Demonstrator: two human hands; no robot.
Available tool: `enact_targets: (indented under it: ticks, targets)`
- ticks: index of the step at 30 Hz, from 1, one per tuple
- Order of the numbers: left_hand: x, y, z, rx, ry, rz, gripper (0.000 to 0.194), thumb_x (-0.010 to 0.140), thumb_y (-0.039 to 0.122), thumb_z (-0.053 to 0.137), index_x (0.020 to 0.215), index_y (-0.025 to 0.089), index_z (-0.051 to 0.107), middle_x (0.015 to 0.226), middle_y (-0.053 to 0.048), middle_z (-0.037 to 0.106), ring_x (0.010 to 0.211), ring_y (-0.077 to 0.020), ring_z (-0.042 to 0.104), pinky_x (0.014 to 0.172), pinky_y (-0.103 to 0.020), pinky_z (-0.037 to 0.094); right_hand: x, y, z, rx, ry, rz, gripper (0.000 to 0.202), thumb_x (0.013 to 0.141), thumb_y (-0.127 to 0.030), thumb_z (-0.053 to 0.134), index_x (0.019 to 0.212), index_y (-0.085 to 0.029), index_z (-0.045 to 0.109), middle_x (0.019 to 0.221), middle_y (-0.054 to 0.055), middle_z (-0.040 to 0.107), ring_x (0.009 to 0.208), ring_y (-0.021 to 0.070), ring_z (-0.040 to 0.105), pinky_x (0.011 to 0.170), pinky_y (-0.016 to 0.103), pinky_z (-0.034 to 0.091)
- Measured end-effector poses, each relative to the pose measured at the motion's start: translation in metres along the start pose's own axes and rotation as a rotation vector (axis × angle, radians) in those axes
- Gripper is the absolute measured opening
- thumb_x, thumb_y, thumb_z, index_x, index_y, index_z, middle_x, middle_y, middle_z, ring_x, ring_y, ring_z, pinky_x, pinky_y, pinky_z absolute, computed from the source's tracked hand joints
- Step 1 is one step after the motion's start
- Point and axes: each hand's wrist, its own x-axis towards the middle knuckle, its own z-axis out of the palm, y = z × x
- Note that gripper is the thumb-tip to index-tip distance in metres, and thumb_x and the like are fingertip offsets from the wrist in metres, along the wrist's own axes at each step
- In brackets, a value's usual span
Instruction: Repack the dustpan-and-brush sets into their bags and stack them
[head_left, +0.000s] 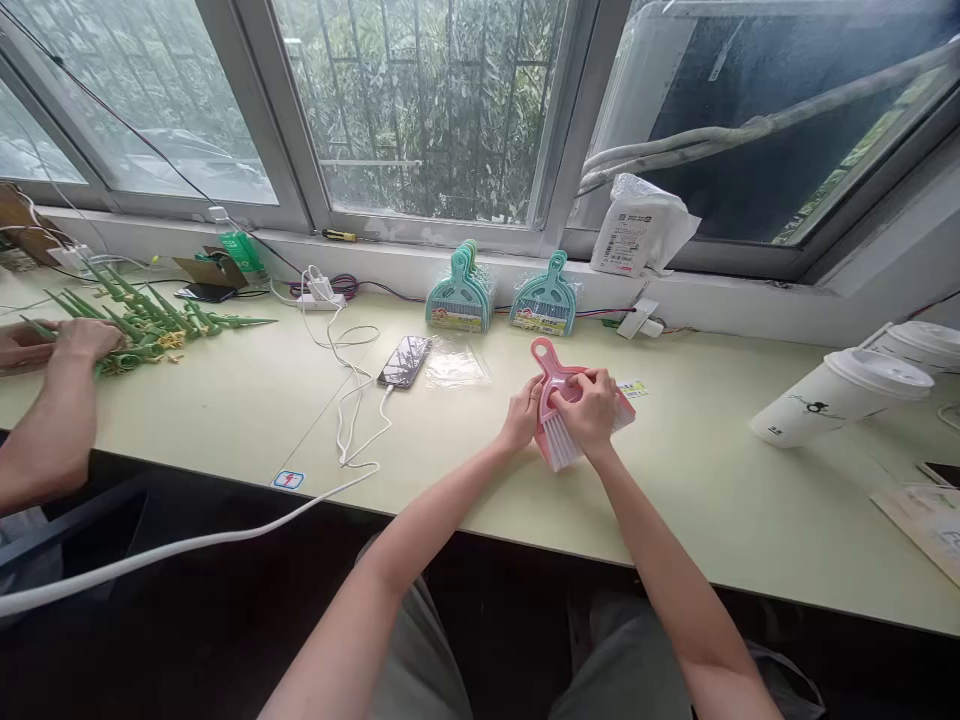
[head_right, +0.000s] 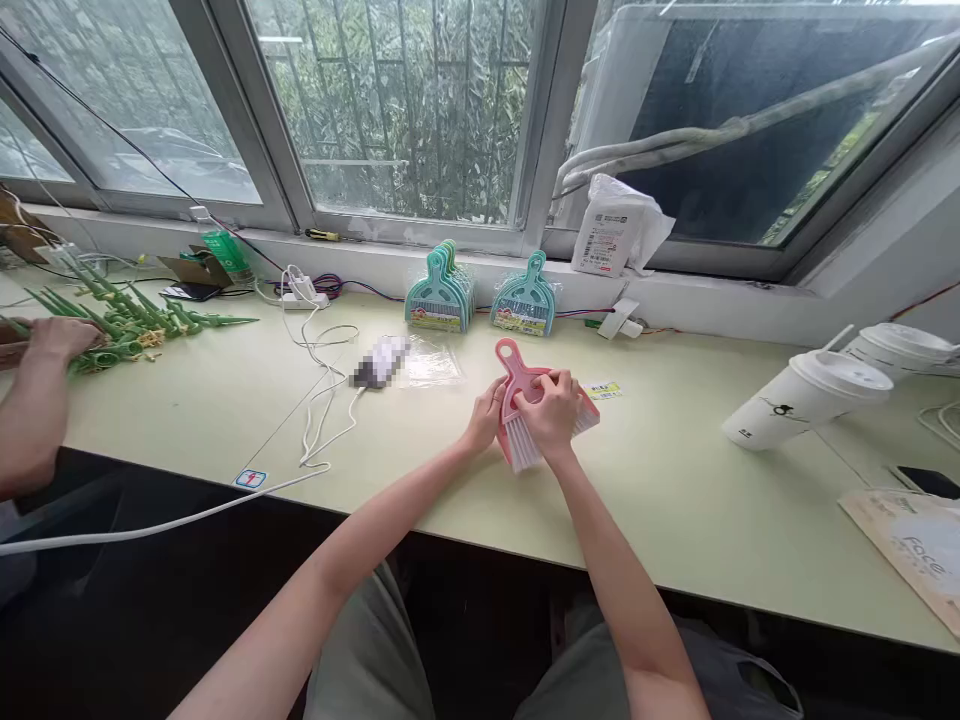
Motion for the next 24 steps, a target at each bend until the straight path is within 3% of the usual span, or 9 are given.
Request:
enact_targets:
  ticks: [6,10,14,18,21,24]
  targets:
    - [0.005,0.013,-0.015,0.262,-0.018,0.065,0.039,0.094,0.027,0.037,0.13,0.018,0.05,0.101,-0.007,0.069,0.085,-0.0168,0.064,0.077,-0.028,0.049,0.019,-0.002,-0.004,0.208,-0.134,-0.003,0.016,0.067,-0.034,0.063,0.073,-0.02,0.059,0.092,0.004,0.048,0.091,0.021,0.052,0.082,0.034,0.044]
    - [0.007,0.023,-0.021,0.397,0.052,0.188,0.041,0.086,0.018,0.053,0.128,0.019,0.052,0.092,-0.005,0.07,0.074,-0.0129,0.061,0.07,-0.022,0.047,0.025,-0.015,-0.011,0.259,-0.11,-0.072,0.016,0.067,-0.031,0.064,0.076,-0.02,0.058,0.094,0.005,0.048,0.091,0.0212,0.051,0.081,0.033,0.044]
    - [0.01,0.03,-0.022,0.562,0.044,0.259,0.038,0.086,0.014,0.051,0.123,0.021,0.057,0.091,-0.004,0.07,0.071,-0.0117,0.06,0.068,-0.02,0.045,0.018,-0.023,-0.015,0.22,-0.125,-0.049,0.012,0.073,-0.031,0.059,0.077,-0.02,0.057,0.093,0.007,0.052,0.09,0.0221,0.051,0.079,0.034,0.043]
    - [0.02,0.037,-0.035,0.789,0.113,0.155,0.039,0.088,0.013,0.045,0.124,0.02,0.058,0.088,-0.008,0.07,0.072,-0.0165,0.062,0.068,-0.025,0.045,0.014,-0.018,-0.036,0.299,-0.193,0.036,0.016,0.078,-0.032,0.051,0.068,-0.02,0.053,0.085,0.005,0.054,0.078,0.0181,0.053,0.071,0.03,0.042]
    - [0.032,0.04,-0.049,0.836,0.191,0.07,0.041,0.088,0.014,0.043,0.127,0.019,0.056,0.088,-0.009,0.07,0.074,-0.0193,0.063,0.07,-0.027,0.046,0.017,-0.006,-0.062,0.26,-0.334,0.019,0.017,0.08,-0.032,0.049,0.07,-0.02,0.056,0.085,0.003,0.059,0.077,0.0169,0.055,0.07,0.028,0.039]
    - [0.038,0.036,-0.053,0.775,0.075,0.018,0.043,0.087,0.015,0.046,0.129,0.02,0.053,0.095,-0.008,0.07,0.082,-0.0197,0.064,0.072,-0.027,0.047,0.023,0.016,-0.078,-0.02,-0.457,0.042,0.023,0.082,-0.036,0.048,0.073,-0.021,0.062,0.088,0.004,0.064,0.083,0.0196,0.058,0.077,0.032,0.037]
